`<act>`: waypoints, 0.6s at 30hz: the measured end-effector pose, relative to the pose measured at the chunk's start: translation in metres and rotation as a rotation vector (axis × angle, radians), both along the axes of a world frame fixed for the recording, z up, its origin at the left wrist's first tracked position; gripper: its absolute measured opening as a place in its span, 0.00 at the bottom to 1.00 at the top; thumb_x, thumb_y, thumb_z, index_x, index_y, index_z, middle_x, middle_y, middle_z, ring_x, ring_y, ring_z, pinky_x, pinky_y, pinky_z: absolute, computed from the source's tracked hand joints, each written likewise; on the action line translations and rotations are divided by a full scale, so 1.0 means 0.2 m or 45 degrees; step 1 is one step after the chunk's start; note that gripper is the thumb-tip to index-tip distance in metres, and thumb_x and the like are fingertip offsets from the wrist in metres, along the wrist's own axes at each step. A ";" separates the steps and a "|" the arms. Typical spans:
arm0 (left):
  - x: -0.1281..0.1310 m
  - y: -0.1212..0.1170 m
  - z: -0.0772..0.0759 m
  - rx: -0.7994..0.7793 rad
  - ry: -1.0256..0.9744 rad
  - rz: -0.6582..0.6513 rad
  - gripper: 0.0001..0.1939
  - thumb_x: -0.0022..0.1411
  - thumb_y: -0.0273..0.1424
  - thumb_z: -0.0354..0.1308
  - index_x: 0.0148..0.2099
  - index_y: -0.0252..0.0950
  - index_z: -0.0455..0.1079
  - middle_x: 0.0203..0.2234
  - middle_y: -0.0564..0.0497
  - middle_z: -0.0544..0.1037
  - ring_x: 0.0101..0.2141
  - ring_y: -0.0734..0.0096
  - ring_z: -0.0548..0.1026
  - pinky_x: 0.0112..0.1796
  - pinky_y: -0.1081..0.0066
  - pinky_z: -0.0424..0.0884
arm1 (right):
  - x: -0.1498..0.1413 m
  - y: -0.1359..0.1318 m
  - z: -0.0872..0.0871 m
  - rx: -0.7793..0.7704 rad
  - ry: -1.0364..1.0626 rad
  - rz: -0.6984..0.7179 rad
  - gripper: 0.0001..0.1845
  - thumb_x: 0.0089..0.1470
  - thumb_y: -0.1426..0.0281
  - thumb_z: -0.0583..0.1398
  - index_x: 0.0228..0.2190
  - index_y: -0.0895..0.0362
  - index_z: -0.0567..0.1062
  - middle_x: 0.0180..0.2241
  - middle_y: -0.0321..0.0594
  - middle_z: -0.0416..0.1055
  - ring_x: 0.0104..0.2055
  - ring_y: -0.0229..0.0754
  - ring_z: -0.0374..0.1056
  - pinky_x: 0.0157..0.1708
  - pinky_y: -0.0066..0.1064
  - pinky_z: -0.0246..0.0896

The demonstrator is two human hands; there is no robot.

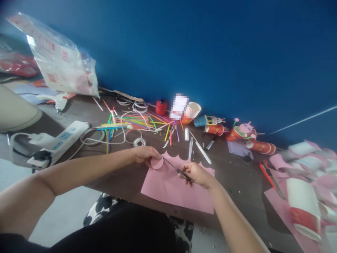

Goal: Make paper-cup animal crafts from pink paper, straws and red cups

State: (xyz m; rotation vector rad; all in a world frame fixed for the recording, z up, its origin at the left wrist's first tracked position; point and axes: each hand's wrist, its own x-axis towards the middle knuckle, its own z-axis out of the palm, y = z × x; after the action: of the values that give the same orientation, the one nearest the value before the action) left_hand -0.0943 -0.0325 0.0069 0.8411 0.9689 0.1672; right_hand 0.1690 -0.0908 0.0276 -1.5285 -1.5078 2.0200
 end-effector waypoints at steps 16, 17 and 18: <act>0.00 0.00 0.00 0.026 0.022 -0.001 0.17 0.36 0.37 0.70 0.27 0.31 0.73 0.20 0.49 0.76 0.21 0.71 0.73 0.23 0.72 0.69 | -0.02 -0.01 -0.04 -0.028 0.052 -0.004 0.16 0.46 0.58 0.62 0.27 0.58 0.67 0.14 0.31 0.68 0.13 0.29 0.59 0.13 0.20 0.51; 0.00 0.01 0.00 0.027 0.023 0.003 0.17 0.35 0.37 0.70 0.27 0.31 0.73 0.20 0.49 0.76 0.21 0.71 0.73 0.23 0.72 0.69 | -0.03 -0.01 -0.04 -0.023 0.055 -0.003 0.15 0.47 0.58 0.62 0.27 0.58 0.67 0.14 0.30 0.67 0.13 0.29 0.59 0.13 0.20 0.50; 0.00 0.01 0.00 0.027 0.022 0.005 0.18 0.35 0.37 0.70 0.27 0.31 0.73 0.20 0.49 0.76 0.21 0.71 0.73 0.23 0.72 0.69 | -0.03 -0.01 -0.04 -0.017 0.059 -0.001 0.15 0.47 0.59 0.62 0.26 0.58 0.67 0.13 0.30 0.67 0.13 0.29 0.58 0.13 0.20 0.50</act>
State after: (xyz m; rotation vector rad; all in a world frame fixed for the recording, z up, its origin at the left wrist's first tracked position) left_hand -0.0935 -0.0314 0.0063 0.8614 0.9867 0.1741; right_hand 0.1635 -0.0922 0.0191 -1.4765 -1.4792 2.0542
